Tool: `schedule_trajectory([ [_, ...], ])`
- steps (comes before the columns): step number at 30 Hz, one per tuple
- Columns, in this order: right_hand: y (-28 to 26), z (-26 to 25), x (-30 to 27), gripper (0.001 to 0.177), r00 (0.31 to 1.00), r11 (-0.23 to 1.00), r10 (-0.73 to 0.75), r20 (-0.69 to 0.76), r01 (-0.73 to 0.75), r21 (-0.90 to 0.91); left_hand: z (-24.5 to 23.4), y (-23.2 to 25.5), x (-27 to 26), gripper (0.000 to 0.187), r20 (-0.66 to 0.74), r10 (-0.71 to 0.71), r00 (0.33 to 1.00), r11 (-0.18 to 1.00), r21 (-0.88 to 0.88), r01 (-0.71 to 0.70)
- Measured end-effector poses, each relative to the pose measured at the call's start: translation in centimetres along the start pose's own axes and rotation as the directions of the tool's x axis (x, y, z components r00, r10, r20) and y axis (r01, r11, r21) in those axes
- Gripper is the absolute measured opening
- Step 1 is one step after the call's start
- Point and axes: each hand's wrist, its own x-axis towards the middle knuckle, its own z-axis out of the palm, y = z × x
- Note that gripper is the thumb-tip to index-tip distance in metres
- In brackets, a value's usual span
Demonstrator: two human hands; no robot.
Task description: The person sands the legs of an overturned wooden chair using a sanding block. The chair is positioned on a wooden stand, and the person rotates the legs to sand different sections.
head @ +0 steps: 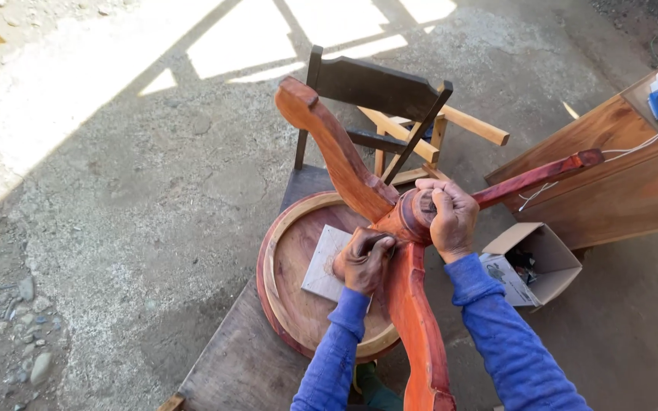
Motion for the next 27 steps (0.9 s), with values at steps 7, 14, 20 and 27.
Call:
schedule_trajectory([
  [7,-0.2,0.0,-0.3,0.031,1.0,1.0,0.01,0.002,-0.01,0.021,-0.1,1.2,-0.8,0.009,0.047,0.091,0.995,0.985,0.145,-0.097],
  [14,-0.8,-0.1,-0.6,0.029,1.0,0.998,0.006,0.0,-0.006,0.06,0.5,3.3,0.0,0.017,0.051,0.17,0.984,0.954,0.241,-0.177],
  [20,-0.1,0.0,-0.1,0.03,0.999,0.998,-0.052,-0.005,0.052,0.019,-0.5,-0.7,-1.0,0.012,0.01,0.138,0.99,0.966,0.218,-0.137],
  [27,0.2,0.0,0.0,0.031,0.999,1.0,-0.027,-0.017,0.027,0.005,-0.6,-0.7,-1.5,0.016,0.003,0.193,0.981,0.941,0.282,-0.186],
])
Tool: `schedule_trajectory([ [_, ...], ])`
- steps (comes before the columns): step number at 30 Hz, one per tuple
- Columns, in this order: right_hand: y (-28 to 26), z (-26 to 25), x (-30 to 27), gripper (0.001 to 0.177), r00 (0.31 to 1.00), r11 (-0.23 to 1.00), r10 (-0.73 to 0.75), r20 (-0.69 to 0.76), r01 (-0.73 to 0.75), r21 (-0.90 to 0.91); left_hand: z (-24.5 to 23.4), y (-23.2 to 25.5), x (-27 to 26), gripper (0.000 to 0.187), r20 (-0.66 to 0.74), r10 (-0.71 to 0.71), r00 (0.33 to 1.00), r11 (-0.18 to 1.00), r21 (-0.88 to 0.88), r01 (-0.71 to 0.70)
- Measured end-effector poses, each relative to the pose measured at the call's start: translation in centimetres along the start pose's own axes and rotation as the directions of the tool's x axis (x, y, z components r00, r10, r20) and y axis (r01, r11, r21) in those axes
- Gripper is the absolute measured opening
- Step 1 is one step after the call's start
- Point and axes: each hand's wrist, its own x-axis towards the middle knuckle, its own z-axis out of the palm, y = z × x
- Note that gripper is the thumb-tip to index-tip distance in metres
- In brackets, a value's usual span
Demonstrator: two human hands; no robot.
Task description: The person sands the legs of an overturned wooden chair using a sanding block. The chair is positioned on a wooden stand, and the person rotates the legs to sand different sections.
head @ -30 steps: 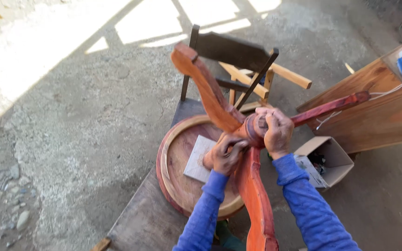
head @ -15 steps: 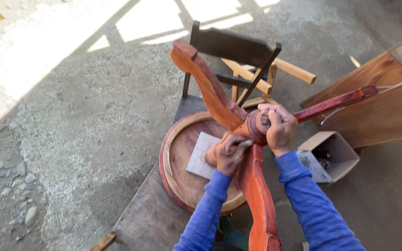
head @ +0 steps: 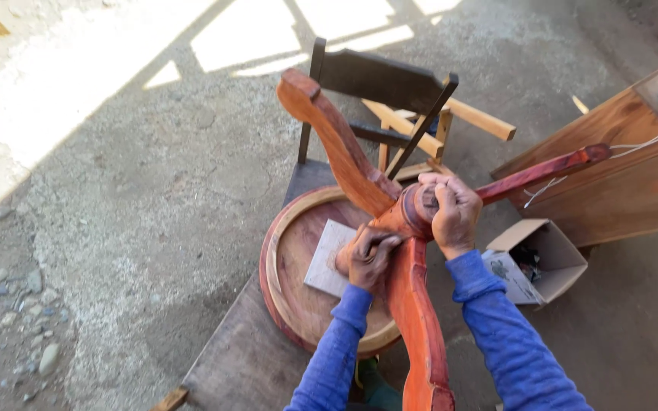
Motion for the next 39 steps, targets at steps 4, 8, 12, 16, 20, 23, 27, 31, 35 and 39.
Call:
schedule_trajectory([
  [4,0.0,0.0,0.0,0.031,1.0,1.0,0.015,-0.009,-0.015,-0.016,0.0,0.4,0.1,0.01,0.019,-0.205,0.979,0.971,-0.119,0.206],
  [8,-0.9,0.1,0.1,0.031,1.0,0.999,-0.008,-0.004,0.008,-0.044,0.1,3.2,1.9,0.01,0.026,-0.019,0.999,1.0,-0.025,0.019],
  [12,0.4,0.0,0.0,0.03,0.999,0.998,-0.038,-0.017,0.037,-0.043,-0.6,-2.9,-1.8,0.007,0.039,-0.283,0.958,0.94,-0.187,0.285],
  [16,0.3,0.1,0.1,0.031,1.0,1.0,0.001,-0.001,-0.001,0.005,-2.1,-5.5,-3.9,0.006,-0.145,-0.346,0.927,0.93,0.079,0.36],
  [20,-0.6,-0.1,0.2,0.031,0.999,0.995,-0.042,0.011,0.042,-0.091,-1.1,-0.6,-2.4,0.017,-0.233,-0.189,0.954,0.923,0.29,0.254],
  [23,1.5,0.0,0.0,0.03,0.999,0.997,0.035,0.016,-0.036,0.071,0.5,6.2,0.5,0.026,-0.122,-0.023,0.992,0.954,0.295,0.058],
  [27,0.1,0.0,-0.4,0.031,0.999,0.999,0.032,0.008,-0.032,-0.013,-0.2,4.5,-0.3,0.025,-0.078,-0.01,0.997,0.962,0.271,0.031],
  [31,1.9,1.2,0.1,0.029,0.999,0.994,0.037,-0.005,-0.036,0.102,0.1,-0.7,-0.7,0.027,-0.101,-0.237,0.966,0.965,0.094,0.247],
  [35,2.1,0.7,-0.3,0.025,0.997,0.999,0.036,-0.061,-0.035,0.017,1.3,7.6,2.3,0.028,-0.028,-0.109,0.994,0.991,0.073,0.111],
  [39,0.5,-0.3,0.7,0.033,0.998,1.0,0.009,-0.054,-0.009,0.008,1.2,3.7,1.7,0.029,-0.016,-0.146,0.989,0.988,0.045,0.147],
])
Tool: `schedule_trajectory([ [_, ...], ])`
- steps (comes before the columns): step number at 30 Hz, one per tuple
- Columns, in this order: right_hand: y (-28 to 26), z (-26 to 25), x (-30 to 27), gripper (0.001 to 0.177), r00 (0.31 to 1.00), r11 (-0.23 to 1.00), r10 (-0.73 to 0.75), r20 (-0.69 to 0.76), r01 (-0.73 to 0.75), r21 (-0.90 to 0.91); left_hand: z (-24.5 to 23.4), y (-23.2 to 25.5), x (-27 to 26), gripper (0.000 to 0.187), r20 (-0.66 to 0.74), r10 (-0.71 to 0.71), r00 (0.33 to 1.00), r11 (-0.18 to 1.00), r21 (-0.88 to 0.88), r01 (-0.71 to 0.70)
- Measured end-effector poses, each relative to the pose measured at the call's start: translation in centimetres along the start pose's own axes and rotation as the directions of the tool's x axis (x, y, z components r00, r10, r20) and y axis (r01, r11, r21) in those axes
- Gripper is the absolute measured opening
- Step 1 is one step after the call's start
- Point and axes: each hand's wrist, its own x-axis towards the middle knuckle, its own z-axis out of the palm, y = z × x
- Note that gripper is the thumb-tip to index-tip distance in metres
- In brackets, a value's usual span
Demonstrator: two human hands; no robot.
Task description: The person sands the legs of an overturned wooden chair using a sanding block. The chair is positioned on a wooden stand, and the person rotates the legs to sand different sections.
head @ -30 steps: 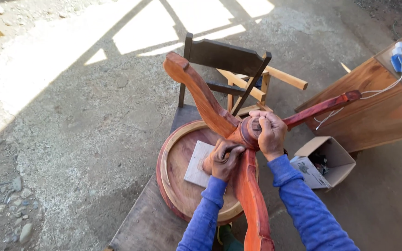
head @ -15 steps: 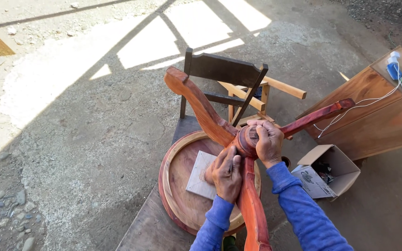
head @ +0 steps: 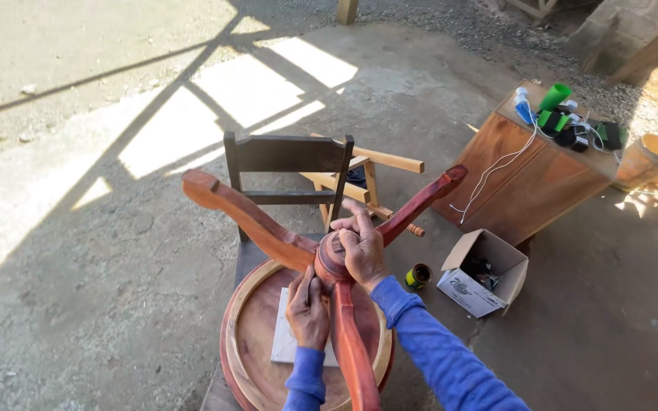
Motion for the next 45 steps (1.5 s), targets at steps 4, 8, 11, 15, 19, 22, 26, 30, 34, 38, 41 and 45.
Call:
schedule_trajectory([
  [4,-3.9,-2.0,1.8,0.081,0.953,0.937,-0.3,-0.041,0.286,-0.201,-2.5,-3.4,0.0,0.029,0.026,-0.115,0.993,0.986,0.128,0.111],
  [8,-13.3,-6.8,2.5,0.092,0.887,0.883,-0.439,-0.144,0.396,-0.251,-4.6,-2.8,-1.7,0.026,0.032,-0.256,0.966,0.958,0.142,0.249],
  [11,-16.1,-7.8,2.4,0.091,0.757,0.7,-0.646,-0.095,0.538,-0.469,-4.7,-3.4,-1.6,0.025,0.03,-0.265,0.964,0.961,0.086,0.262],
  [15,-14.2,-7.8,1.7,0.093,0.8,0.74,-0.599,-0.039,0.535,-0.407,-5.2,-3.9,-2.4,0.026,0.077,-0.321,0.944,0.942,0.127,0.31],
  [19,-12.6,-13.1,4.3,0.09,0.985,1.0,-0.005,-0.175,0.002,-0.015,-6.7,-5.3,-4.0,0.026,0.105,-0.401,0.91,0.904,0.205,0.375],
  [22,-10.1,-16.8,6.3,0.046,0.951,0.986,0.089,-0.296,-0.042,0.16,-7.2,-4.0,-4.6,0.026,0.072,-0.434,0.898,0.878,0.259,0.403],
  [26,-8.4,-12.5,1.9,0.027,0.982,0.994,0.102,0.157,-0.095,-0.053,-5.7,2.0,-4.8,0.025,0.086,-0.323,0.943,0.943,0.112,0.313],
  [30,-9.0,-6.3,-7.2,0.026,0.88,0.988,0.145,0.453,-0.101,-0.118,-5.6,8.3,-5.6,0.026,0.177,-0.209,0.962,0.978,0.017,0.209],
  [34,-6.5,-4.0,-12.3,0.023,0.936,0.998,0.026,0.351,-0.005,-0.062,-5.2,8.4,-6.1,0.028,0.26,-0.193,0.946,0.972,-0.079,0.22],
  [38,-5.7,-3.5,-13.4,0.028,0.958,0.961,0.171,0.229,-0.213,0.177,-4.4,8.3,-6.6,0.028,0.196,-0.213,0.957,0.972,-0.06,0.228],
  [41,-6.5,-4.6,-10.5,0.028,0.979,1.0,0.0,0.205,-0.004,0.019,-4.5,11.0,-6.6,0.028,0.204,-0.076,0.976,0.986,-0.13,0.103],
  [45,-10.0,-5.7,-9.9,0.042,0.962,0.969,-0.209,0.174,0.228,-0.099,-4.5,7.2,-7.7,0.028,0.189,-0.084,0.978,0.981,-0.157,0.114],
])
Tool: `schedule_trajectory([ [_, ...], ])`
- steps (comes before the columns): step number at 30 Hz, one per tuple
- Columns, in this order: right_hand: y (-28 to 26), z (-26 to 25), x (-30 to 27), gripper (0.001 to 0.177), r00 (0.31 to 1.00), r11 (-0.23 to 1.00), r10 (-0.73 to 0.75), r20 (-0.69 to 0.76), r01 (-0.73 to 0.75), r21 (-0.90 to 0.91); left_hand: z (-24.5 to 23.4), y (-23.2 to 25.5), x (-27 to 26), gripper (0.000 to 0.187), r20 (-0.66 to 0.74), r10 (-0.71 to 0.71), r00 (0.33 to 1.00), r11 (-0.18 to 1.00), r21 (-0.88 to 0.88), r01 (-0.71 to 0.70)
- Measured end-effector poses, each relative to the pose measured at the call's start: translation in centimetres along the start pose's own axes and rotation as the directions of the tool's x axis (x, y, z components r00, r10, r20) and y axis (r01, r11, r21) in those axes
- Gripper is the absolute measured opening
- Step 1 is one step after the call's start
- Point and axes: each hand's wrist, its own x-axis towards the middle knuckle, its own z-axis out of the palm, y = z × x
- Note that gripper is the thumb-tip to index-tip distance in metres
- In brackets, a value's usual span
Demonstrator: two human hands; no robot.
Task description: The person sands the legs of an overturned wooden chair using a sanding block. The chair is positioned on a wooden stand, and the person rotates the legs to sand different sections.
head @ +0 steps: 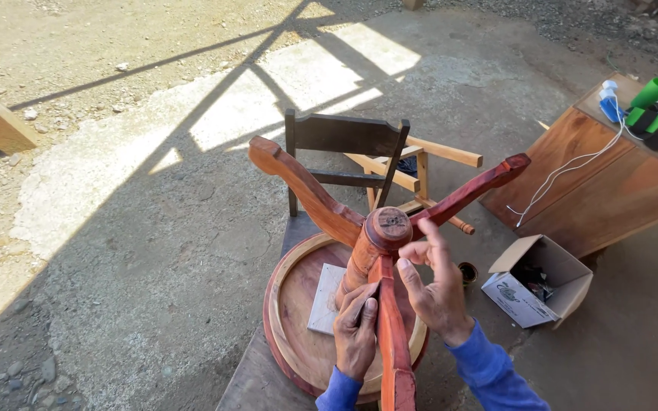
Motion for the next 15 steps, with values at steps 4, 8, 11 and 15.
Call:
schedule_trajectory([
  [4,-3.1,-2.0,-1.8,0.087,0.988,0.99,-0.137,-0.065,0.137,-0.016,-0.2,-2.0,-0.5,0.03,-0.078,-0.18,0.981,0.983,0.008,0.181],
  [8,-5.9,-2.4,-0.8,0.085,0.975,0.974,-0.223,0.027,0.224,-0.041,-0.7,-0.4,-0.6,0.031,-0.04,-0.217,0.975,0.976,-0.002,0.217],
  [11,-5.7,-1.0,2.0,0.057,0.954,0.956,-0.258,0.151,0.274,-0.101,-0.6,3.5,-1.0,0.032,0.023,-0.124,0.992,0.992,-0.008,0.124],
  [15,1.0,2.2,-0.3,0.039,0.983,0.998,-0.058,0.175,0.06,-0.008,-0.4,2.3,-0.4,0.032,0.039,-0.056,0.998,0.998,0.001,0.056],
])
